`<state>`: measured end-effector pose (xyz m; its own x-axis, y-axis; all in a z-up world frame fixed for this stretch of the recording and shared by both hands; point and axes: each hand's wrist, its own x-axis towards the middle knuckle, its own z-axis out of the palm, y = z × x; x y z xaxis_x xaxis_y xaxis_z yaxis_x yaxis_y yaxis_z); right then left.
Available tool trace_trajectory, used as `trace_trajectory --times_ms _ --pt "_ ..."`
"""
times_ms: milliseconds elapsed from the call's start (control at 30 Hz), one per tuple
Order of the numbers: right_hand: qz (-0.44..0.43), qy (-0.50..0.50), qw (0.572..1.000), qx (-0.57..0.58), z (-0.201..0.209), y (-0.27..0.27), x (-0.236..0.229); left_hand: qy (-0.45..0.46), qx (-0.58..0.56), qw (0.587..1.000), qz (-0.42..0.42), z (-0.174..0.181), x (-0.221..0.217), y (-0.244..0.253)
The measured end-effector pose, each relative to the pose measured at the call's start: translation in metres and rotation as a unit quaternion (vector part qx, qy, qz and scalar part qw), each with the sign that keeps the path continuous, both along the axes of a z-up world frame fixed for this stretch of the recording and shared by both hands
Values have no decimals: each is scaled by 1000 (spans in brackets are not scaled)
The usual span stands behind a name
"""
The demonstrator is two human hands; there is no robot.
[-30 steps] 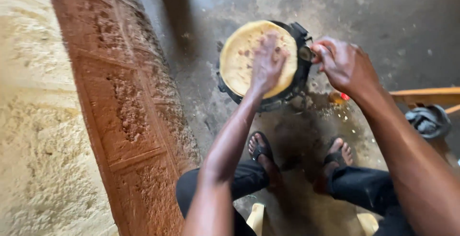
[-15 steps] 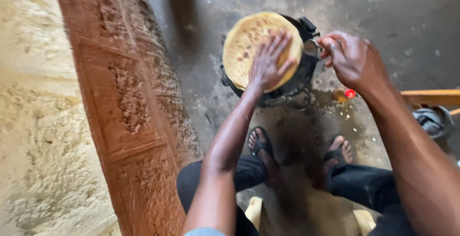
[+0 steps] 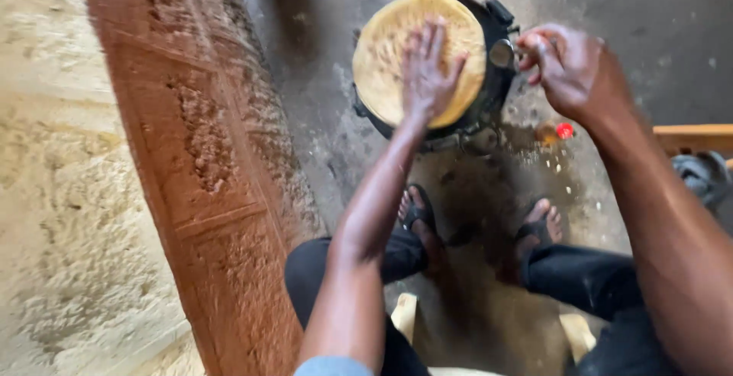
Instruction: Cooking flatbread on a griddle, flipping it by hand and applying oil with a spoon
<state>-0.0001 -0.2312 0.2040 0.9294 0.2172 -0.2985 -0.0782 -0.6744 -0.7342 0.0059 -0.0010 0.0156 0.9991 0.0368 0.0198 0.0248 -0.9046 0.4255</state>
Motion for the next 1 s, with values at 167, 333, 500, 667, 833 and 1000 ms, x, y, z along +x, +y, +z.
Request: trace_trajectory --times_ms 167,333,500,667,833,1000 --pt "-32 58 998 3 11 0 -7 -15 -9 979 -206 -7 -12 32" --pt "-91 112 980 136 -46 -20 -6 -18 53 990 -133 -1 -18 13" --pt "-130 167 959 186 -28 -4 -7 34 58 997 29 4 -15 -17" --pt "-107 136 951 256 -70 -17 -4 41 56 994 89 3 -17 -30" --pt "-105 136 953 250 -75 -23 1 15 -2 991 132 4 -16 -32" --pt "-94 142 940 296 -84 -29 1 100 -186 974 78 22 -9 -11"
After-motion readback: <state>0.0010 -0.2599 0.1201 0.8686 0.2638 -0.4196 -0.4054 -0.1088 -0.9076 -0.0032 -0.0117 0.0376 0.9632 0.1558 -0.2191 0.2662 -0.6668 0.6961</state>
